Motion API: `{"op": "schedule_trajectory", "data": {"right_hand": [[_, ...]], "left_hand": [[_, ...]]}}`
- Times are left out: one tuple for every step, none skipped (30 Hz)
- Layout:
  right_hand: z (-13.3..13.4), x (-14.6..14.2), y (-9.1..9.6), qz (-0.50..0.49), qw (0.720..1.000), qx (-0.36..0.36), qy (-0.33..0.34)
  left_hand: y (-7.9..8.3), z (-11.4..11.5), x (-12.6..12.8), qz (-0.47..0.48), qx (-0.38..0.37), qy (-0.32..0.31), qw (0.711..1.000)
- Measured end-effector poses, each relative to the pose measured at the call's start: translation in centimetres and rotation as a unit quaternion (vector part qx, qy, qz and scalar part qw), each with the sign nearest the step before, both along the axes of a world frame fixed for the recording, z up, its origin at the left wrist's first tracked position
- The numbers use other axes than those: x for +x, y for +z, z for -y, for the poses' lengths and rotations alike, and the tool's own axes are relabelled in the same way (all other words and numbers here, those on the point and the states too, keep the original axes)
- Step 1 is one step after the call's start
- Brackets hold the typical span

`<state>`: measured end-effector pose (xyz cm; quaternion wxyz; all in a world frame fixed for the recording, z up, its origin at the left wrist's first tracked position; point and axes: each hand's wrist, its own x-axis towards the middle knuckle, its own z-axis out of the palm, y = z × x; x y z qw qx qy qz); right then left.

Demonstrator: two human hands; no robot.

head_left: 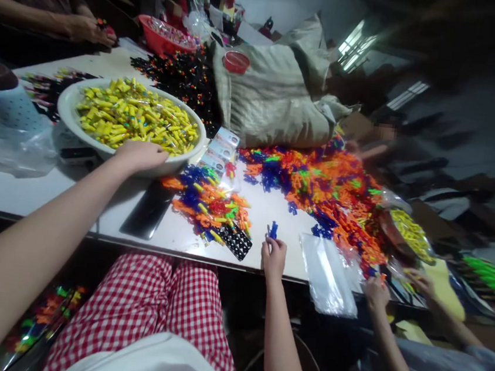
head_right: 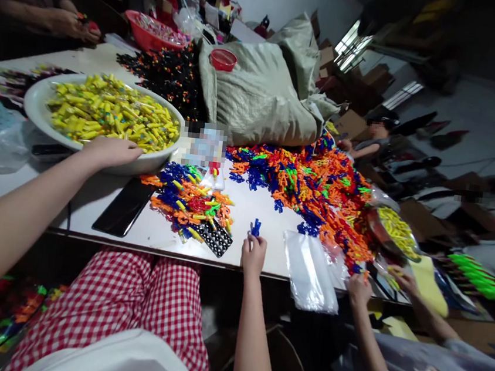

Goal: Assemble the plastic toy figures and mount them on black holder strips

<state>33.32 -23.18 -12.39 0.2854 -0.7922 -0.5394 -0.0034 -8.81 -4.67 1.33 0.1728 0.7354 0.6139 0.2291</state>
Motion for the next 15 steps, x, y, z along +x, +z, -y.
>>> {"op": "schedule_trajectory", "data": {"right_hand": [[1.2, 0.1, -0.2, -0.004, 1.000, 0.016, -0.008], [2.2, 0.2, -0.3, -0.010, 0.999, 0.037, -0.015], [3.0, 0.2, -0.2, -0.017, 0.998, 0.064, -0.023], [3.6, 0.2, 0.1, -0.024, 0.995, 0.096, -0.031], [4.1, 0.1, 0.6, -0.028, 0.990, 0.129, -0.038], [4.5, -0.2, 1.4, -0.027, 0.985, 0.163, -0.044], [4.8, -0.6, 2.5, -0.023, 0.981, 0.190, -0.042], [5.1, -1.3, 3.8, -0.016, 0.979, 0.204, -0.027], [5.5, -2.2, 5.2, -0.012, 0.977, 0.211, 0.000], [5.9, -3.3, 6.8, -0.016, 0.978, 0.199, 0.053], [6.2, -4.5, 8.3, -0.029, 0.977, 0.171, 0.125], [6.6, -5.9, 9.8, -0.052, 0.970, 0.135, 0.195], [7.0, -7.3, 11.0, -0.080, 0.957, 0.094, 0.262], [7.3, -8.7, 12.1, -0.112, 0.943, 0.063, 0.306], [7.5, -9.9, 12.8, -0.149, 0.929, 0.036, 0.338]], "left_hand": [[0.2, 0.4, 0.1, -0.016, 0.007, 0.014, 1.000], [0.5, 0.7, 0.2, -0.033, 0.012, 0.032, 0.999], [0.8, 1.1, 0.2, -0.040, 0.021, 0.049, 0.998], [1.1, 1.6, 0.3, -0.026, 0.038, 0.060, 0.997], [1.3, 2.2, 0.5, 0.004, 0.061, 0.072, 0.996], [1.5, 2.9, 0.7, 0.042, 0.090, 0.081, 0.992], [1.6, 4.0, 1.2, 0.078, 0.122, 0.082, 0.986], [1.6, 5.3, 1.8, 0.108, 0.155, 0.072, 0.979], [1.5, 7.0, 2.6, 0.128, 0.184, 0.050, 0.973], [1.2, 8.9, 3.7, 0.139, 0.204, 0.012, 0.969], [0.8, 10.9, 4.9, 0.146, 0.211, -0.034, 0.966], [0.3, 13.1, 6.1, 0.150, 0.203, -0.088, 0.964], [-0.2, 15.1, 7.3, 0.160, 0.185, -0.134, 0.960], [-0.7, 17.0, 8.4, 0.172, 0.155, -0.177, 0.957], [-1.2, 18.7, 9.3, 0.185, 0.118, -0.221, 0.950]]}}
